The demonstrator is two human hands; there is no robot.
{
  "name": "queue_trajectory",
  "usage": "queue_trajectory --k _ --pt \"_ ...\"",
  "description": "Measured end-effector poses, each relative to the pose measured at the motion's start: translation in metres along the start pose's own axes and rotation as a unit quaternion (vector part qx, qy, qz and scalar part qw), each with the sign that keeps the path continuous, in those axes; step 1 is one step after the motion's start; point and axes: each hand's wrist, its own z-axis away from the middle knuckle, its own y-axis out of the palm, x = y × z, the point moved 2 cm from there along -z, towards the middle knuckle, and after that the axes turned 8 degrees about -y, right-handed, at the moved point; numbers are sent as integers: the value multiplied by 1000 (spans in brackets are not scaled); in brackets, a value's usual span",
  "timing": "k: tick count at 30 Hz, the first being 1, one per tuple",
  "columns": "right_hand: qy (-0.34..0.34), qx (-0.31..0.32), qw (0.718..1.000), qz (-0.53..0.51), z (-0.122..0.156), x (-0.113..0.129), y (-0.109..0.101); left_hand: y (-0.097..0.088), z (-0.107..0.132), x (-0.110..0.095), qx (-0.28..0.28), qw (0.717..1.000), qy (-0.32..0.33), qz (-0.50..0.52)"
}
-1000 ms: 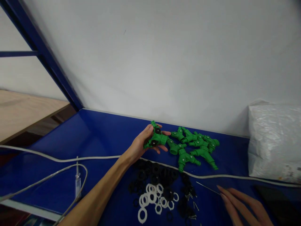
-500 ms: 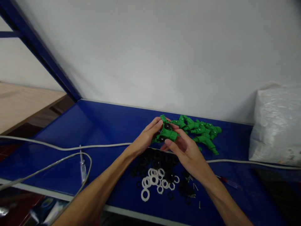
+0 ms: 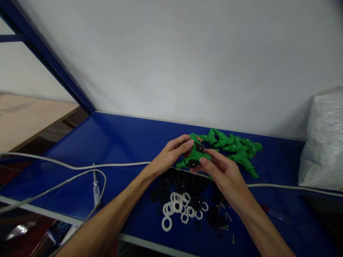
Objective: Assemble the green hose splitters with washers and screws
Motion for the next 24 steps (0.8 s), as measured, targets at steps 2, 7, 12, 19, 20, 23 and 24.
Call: queue_trajectory --k 2,7,12,19,20,23,24 --pt "12 -9 999 -30 0 -4 0 0 1 -3 -8 999 11 -34" --pt "8 -14 998 -56 1 -9 1 -3 1 -7 -66 993 23 -91" --pt "4 -20 997 -72 2 -8 5 -7 3 -15 -184 971 98 -119" --pt "9 -37 991 -128 1 -11 8 -5 14 -35 -322 906 263 -77" --pt "9 -39 990 -135 1 -11 9 -5 14 -34 -319 910 255 -75" --pt "12 -41 988 -149 2 -8 9 -6 16 -36 -322 914 234 -81" --pt "14 -40 987 -154 2 -7 9 -7 19 -39 -335 906 245 -81"
